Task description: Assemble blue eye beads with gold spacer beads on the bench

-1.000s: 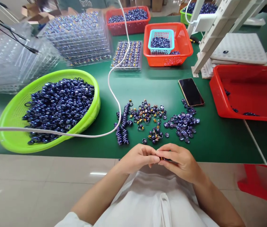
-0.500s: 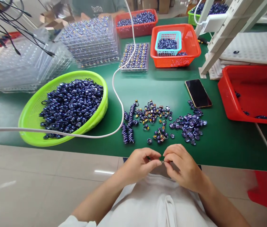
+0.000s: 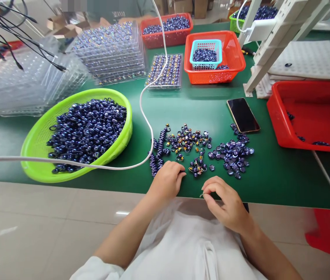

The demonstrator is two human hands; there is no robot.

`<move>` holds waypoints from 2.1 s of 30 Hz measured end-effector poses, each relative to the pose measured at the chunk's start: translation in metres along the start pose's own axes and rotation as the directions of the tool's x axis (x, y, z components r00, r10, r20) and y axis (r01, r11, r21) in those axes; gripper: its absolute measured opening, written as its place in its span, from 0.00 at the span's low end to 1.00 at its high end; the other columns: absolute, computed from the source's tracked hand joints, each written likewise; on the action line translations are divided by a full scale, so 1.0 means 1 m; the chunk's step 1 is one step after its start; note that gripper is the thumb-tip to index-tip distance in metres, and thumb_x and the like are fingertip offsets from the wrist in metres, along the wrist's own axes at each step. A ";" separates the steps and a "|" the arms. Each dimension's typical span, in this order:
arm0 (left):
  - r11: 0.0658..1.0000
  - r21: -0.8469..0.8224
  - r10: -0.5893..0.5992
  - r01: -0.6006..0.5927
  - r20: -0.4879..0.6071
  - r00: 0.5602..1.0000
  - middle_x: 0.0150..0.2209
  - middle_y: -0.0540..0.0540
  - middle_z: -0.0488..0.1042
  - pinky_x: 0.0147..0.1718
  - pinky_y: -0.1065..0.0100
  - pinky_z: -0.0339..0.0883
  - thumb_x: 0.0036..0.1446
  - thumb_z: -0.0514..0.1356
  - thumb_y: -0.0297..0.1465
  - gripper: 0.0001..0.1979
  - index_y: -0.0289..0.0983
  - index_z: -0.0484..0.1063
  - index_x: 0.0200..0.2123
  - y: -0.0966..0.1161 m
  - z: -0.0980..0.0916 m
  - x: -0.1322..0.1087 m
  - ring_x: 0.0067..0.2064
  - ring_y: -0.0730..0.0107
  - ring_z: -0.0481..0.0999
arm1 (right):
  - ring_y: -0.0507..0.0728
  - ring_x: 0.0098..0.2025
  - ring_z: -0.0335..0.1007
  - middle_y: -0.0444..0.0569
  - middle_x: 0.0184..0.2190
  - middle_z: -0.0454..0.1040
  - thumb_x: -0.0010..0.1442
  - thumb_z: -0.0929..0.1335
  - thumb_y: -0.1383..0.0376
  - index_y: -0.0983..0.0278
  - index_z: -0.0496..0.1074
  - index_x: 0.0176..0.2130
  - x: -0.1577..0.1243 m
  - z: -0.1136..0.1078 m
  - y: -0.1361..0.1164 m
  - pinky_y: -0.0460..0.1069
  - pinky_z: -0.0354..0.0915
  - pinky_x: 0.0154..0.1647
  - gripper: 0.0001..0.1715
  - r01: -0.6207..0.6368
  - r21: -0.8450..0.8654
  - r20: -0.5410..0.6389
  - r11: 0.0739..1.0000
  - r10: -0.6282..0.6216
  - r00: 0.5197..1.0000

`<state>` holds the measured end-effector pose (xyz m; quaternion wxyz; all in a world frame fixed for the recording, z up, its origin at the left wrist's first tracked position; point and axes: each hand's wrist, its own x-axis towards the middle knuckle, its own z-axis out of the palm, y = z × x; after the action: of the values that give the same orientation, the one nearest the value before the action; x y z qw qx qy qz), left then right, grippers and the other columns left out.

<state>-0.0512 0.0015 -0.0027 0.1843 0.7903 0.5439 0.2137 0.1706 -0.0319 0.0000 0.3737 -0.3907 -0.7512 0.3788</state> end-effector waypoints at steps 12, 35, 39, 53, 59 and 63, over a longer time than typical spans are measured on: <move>0.844 -0.474 -0.232 0.251 0.100 0.968 0.33 0.49 0.80 0.35 0.70 0.70 0.61 0.62 0.30 0.04 0.38 0.76 0.39 0.023 -0.011 0.002 0.34 0.69 0.78 | 0.58 0.51 0.71 0.52 0.48 0.75 0.61 0.65 0.77 0.59 0.66 0.43 0.008 0.002 -0.003 0.56 0.68 0.50 0.14 0.137 -0.034 -0.083 0.990 -0.140 0.987; 0.761 -0.646 0.062 -0.065 -0.028 0.998 0.30 0.45 0.80 0.36 0.65 0.71 0.62 0.63 0.32 0.09 0.36 0.78 0.44 0.031 0.006 0.001 0.31 0.68 0.76 | 0.53 0.33 0.68 0.44 0.30 0.71 0.65 0.65 0.66 0.60 0.68 0.33 0.015 -0.004 -0.010 0.48 0.65 0.36 0.07 -0.295 0.160 -0.138 0.942 0.317 0.938; 0.767 -0.615 0.148 -0.180 -0.103 0.984 0.30 0.45 0.80 0.35 0.65 0.70 0.62 0.63 0.30 0.09 0.36 0.77 0.46 0.030 0.006 0.002 0.31 0.69 0.73 | 0.53 0.33 0.69 0.43 0.30 0.71 0.64 0.66 0.65 0.60 0.69 0.33 0.019 -0.003 -0.012 0.47 0.66 0.36 0.06 -0.354 0.243 -0.097 0.903 0.386 0.917; 0.784 -0.576 0.167 -0.232 -0.165 0.972 0.31 0.45 0.81 0.35 0.66 0.71 0.62 0.63 0.30 0.11 0.38 0.77 0.48 0.029 0.008 0.001 0.31 0.69 0.75 | 0.52 0.31 0.67 0.43 0.28 0.71 0.64 0.67 0.62 0.61 0.70 0.33 0.015 0.002 -0.008 0.46 0.65 0.32 0.08 -0.412 0.342 -0.060 0.845 0.457 0.887; 0.768 -0.591 0.208 -0.246 -0.134 0.969 0.30 0.46 0.80 0.35 0.66 0.70 0.64 0.60 0.30 0.11 0.39 0.77 0.49 0.023 0.012 0.000 0.31 0.69 0.75 | 0.53 0.32 0.69 0.43 0.29 0.71 0.63 0.68 0.61 0.61 0.69 0.32 0.015 0.002 -0.005 0.46 0.67 0.34 0.08 -0.420 0.369 -0.020 0.829 0.458 0.889; 0.757 -0.592 0.222 -0.277 -0.166 0.961 0.31 0.46 0.80 0.35 0.66 0.70 0.64 0.61 0.28 0.13 0.40 0.76 0.51 0.023 0.014 -0.001 0.31 0.70 0.75 | 0.52 0.31 0.69 0.43 0.28 0.71 0.62 0.68 0.60 0.61 0.68 0.32 0.016 0.001 -0.007 0.46 0.67 0.34 0.09 -0.440 0.387 -0.008 0.811 0.480 0.877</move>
<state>-0.0260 -0.0077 -0.0024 0.3755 0.7438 0.3429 0.4338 0.1607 -0.0209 0.0097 0.3771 -0.5016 -0.5275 0.5726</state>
